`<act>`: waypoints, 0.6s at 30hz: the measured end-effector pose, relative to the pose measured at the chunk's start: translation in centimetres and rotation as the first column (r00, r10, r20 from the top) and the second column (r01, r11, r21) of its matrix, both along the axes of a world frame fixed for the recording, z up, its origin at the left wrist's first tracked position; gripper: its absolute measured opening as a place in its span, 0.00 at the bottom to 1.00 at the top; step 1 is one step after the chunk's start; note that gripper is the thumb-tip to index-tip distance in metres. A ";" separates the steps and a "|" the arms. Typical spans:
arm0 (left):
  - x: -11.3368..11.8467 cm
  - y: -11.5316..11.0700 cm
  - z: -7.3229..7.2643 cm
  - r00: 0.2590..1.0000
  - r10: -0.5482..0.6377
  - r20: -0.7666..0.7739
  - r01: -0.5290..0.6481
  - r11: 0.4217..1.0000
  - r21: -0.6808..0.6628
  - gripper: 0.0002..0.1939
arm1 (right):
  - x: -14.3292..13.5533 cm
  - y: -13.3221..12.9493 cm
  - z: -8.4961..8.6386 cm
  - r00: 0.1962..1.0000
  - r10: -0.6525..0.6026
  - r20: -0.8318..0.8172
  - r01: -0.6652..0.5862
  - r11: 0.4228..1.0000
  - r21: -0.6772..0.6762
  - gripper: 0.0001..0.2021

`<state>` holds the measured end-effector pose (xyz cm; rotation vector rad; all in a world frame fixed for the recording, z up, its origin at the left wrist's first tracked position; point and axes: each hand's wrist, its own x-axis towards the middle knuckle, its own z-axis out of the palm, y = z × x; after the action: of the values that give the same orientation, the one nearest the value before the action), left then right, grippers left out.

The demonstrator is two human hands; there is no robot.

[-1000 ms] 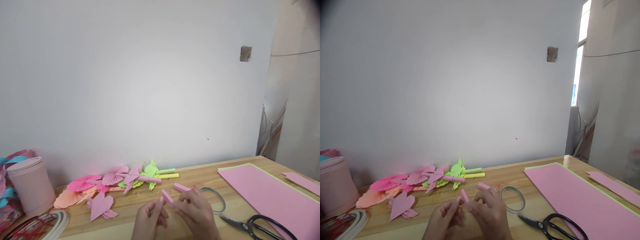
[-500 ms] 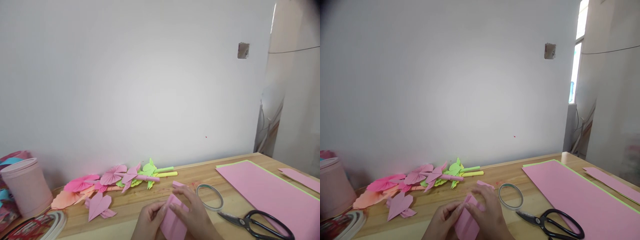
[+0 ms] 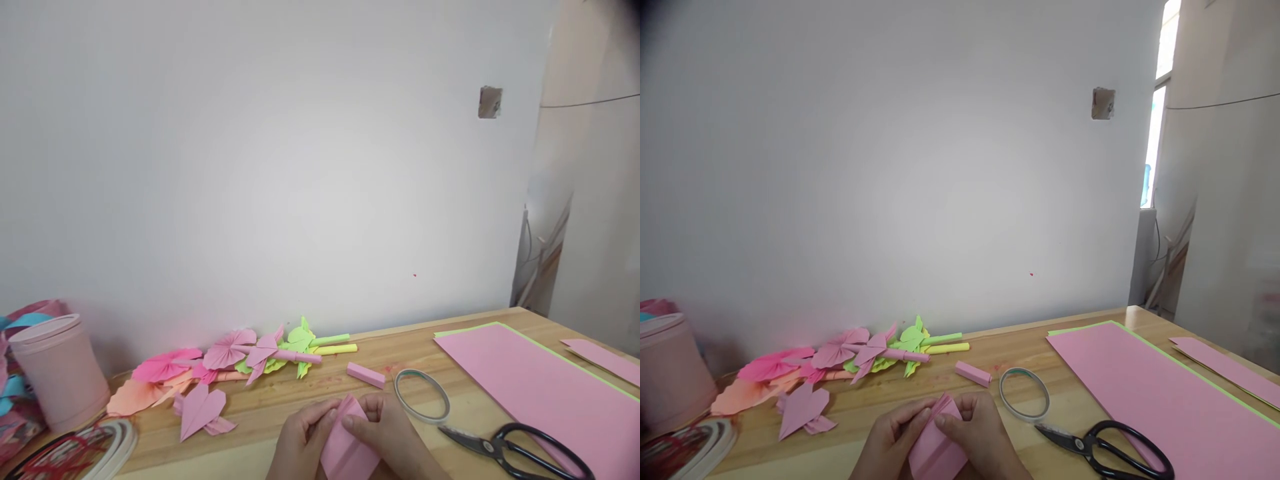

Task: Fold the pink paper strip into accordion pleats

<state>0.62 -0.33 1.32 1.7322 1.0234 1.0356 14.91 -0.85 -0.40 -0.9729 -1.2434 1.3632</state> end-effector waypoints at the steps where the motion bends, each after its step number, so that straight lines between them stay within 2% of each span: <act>1: 0.1 -0.1 0.1 1.000 -0.002 -0.022 0.002 1.000 0.008 0.14 | 0.0 0.0 0.0 1.000 -0.007 0.014 0.006 1.000 0.003 0.11; 6: 0.2 -0.5 0.7 0.994 -0.035 -0.105 0.040 0.998 0.045 0.14 | 0.1 -0.3 0.5 0.998 0.035 0.043 -0.039 0.993 0.111 0.13; 10: 0.3 -0.8 1.2 0.990 -0.019 -0.141 0.028 0.998 0.061 0.15 | 0.1 -0.3 0.5 0.997 0.002 0.083 -0.015 0.987 0.157 0.12; 14: 0.6 -1.0 1.6 0.980 -0.032 -0.194 0.043 0.998 0.049 0.16 | 0.2 0.2 -0.2 0.999 -0.020 0.033 0.016 0.992 0.124 0.10; 18: 0.7 -1.0 1.4 0.968 -0.087 -0.234 0.108 0.991 0.081 0.15 | 0.2 0.6 -0.9 0.997 -0.064 -0.043 0.066 0.996 0.059 0.09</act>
<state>1.30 -1.30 2.74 1.9944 1.0336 0.8458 15.06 -0.20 -1.34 -0.9311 -1.2056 1.2815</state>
